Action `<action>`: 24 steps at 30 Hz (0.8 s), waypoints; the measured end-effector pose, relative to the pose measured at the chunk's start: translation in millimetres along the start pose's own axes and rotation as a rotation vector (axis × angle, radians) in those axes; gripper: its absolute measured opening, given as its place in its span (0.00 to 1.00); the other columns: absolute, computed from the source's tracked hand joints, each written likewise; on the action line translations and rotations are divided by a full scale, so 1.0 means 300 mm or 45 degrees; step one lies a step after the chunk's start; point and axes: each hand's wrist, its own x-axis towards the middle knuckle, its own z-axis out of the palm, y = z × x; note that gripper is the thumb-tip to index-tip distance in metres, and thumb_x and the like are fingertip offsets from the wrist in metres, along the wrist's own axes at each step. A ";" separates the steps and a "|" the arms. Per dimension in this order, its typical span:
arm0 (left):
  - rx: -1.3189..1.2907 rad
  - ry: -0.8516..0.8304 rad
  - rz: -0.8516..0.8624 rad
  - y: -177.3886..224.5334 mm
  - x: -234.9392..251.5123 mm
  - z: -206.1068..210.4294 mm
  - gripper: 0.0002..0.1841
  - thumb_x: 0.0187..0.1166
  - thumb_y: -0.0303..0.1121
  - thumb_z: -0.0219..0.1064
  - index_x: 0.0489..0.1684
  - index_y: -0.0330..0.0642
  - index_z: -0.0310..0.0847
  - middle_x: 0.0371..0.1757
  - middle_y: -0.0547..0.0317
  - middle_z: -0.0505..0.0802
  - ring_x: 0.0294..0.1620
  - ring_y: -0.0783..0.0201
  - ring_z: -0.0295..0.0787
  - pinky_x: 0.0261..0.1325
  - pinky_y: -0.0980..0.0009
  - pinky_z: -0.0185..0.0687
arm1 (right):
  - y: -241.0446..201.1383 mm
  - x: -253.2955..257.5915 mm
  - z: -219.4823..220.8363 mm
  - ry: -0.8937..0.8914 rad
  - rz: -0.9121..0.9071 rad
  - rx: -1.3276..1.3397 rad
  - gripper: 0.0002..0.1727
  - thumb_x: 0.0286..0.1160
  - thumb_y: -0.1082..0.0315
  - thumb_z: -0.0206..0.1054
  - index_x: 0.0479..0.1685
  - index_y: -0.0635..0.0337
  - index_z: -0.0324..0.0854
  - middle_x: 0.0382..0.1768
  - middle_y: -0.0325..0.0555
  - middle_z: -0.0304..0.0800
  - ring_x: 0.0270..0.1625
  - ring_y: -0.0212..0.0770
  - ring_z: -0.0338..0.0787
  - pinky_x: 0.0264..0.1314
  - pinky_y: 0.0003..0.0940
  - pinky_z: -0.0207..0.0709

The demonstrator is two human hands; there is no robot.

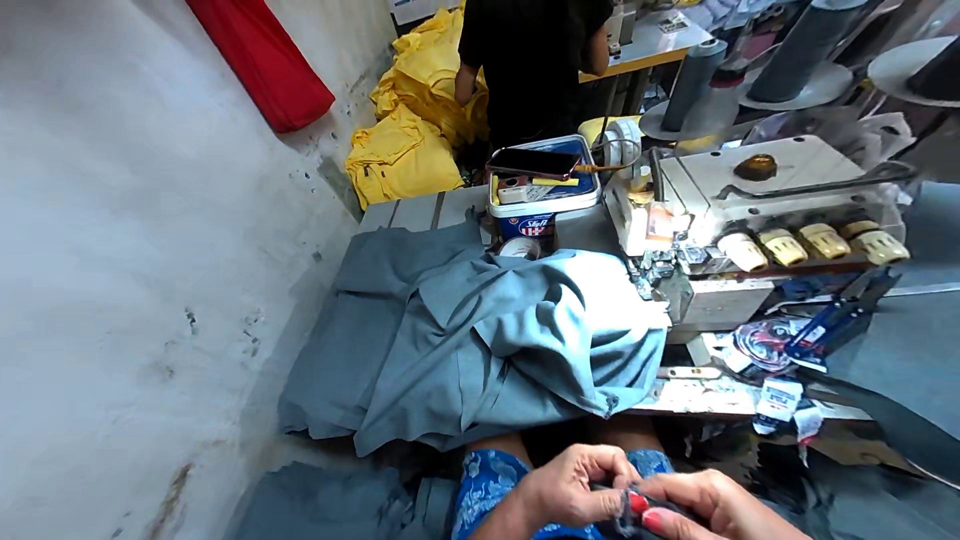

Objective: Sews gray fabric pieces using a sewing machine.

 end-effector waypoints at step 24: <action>0.941 -0.061 -0.041 0.212 0.073 -0.110 0.10 0.80 0.26 0.65 0.43 0.26 0.89 0.41 0.49 0.96 0.47 0.79 0.91 0.58 0.83 0.82 | 0.103 0.042 0.055 0.653 -0.312 -0.466 0.15 0.84 0.60 0.64 0.52 0.63 0.86 0.30 0.44 0.91 0.30 0.28 0.86 0.35 0.21 0.79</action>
